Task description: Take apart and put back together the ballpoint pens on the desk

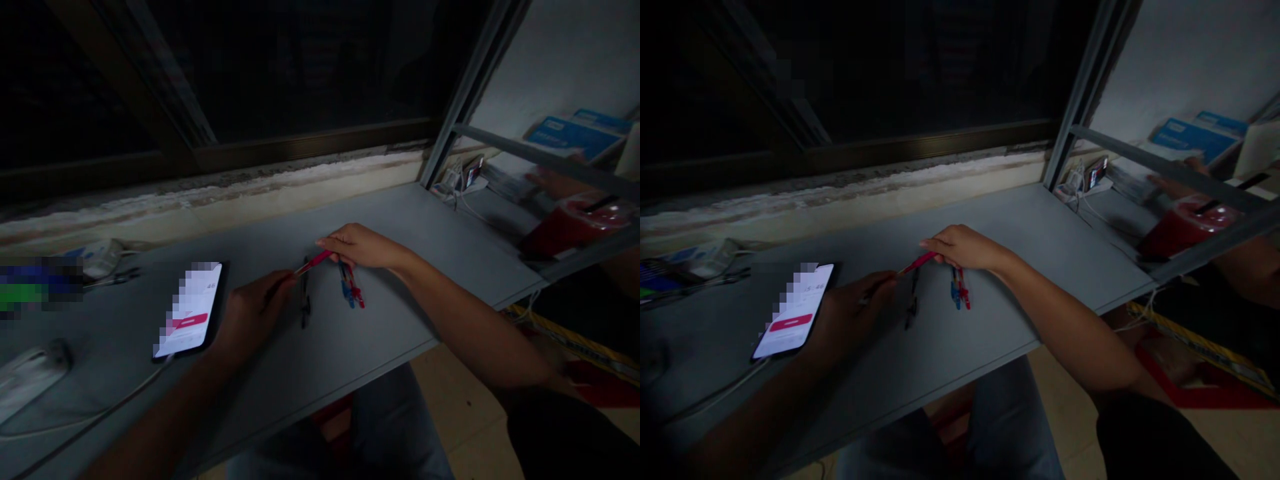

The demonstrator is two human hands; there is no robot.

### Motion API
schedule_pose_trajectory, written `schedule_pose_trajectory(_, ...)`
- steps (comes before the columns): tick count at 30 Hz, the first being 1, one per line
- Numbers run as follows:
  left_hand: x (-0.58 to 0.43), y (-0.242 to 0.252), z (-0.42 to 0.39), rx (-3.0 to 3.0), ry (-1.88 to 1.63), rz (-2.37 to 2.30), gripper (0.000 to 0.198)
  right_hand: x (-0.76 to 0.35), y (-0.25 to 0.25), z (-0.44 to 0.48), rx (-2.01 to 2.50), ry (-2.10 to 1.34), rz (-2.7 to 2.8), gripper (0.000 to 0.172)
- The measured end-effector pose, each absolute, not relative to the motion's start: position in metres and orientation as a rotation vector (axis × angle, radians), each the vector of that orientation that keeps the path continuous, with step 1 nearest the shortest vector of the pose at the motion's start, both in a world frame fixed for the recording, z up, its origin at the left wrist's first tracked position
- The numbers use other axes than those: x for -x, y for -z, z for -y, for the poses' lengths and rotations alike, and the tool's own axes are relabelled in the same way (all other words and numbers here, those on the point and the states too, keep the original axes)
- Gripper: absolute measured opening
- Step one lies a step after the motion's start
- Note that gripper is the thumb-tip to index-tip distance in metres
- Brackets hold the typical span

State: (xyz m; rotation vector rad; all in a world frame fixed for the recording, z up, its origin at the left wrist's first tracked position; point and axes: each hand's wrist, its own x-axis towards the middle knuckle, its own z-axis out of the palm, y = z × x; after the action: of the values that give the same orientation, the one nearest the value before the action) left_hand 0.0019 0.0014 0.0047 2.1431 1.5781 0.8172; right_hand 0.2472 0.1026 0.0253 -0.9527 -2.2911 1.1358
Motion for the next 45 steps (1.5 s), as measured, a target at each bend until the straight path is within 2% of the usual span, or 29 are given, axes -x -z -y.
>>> schedule_pose_trajectory(10, 0.000, -0.002, 0.007, -2.431, -0.864, -1.409, 0.037, -0.247, -0.025, -0.103, 0.997, -1.553, 2.020, 0.053)
schedule_pose_trajectory(13, -0.004, -0.001, 0.010, -2.493, -0.758, -1.092, 0.033, -0.245, -0.024, -0.103, 1.078, -1.513, 1.900, 0.053)
schedule_pose_trajectory(16, -0.007, 0.002, 0.013, -2.522, -0.657, -0.890, 0.021, -0.242, -0.024, -0.100, 1.098, -1.483, 1.893, 0.054)
schedule_pose_trajectory(28, -0.009, 0.001, 0.018, -2.491, -0.706, -0.884, 0.021, -0.234, -0.026, -0.088, 1.017, -1.549, 2.037, 0.050)
schedule_pose_trajectory(32, -0.009, 0.002, 0.018, -2.510, -0.747, -0.870, 0.028, -0.235, -0.030, -0.086, 1.044, -1.581, 2.048, 0.048)
schedule_pose_trajectory(38, -0.011, 0.002, 0.018, -2.533, -0.762, -0.875, 0.023, -0.233, -0.035, -0.082, 1.085, -1.602, 2.083, 0.047)
schedule_pose_trajectory(45, -0.011, 0.009, 0.016, -2.515, -0.795, -0.875, 0.026, -0.231, -0.035, -0.081, 1.086, -1.522, 2.177, 0.047)
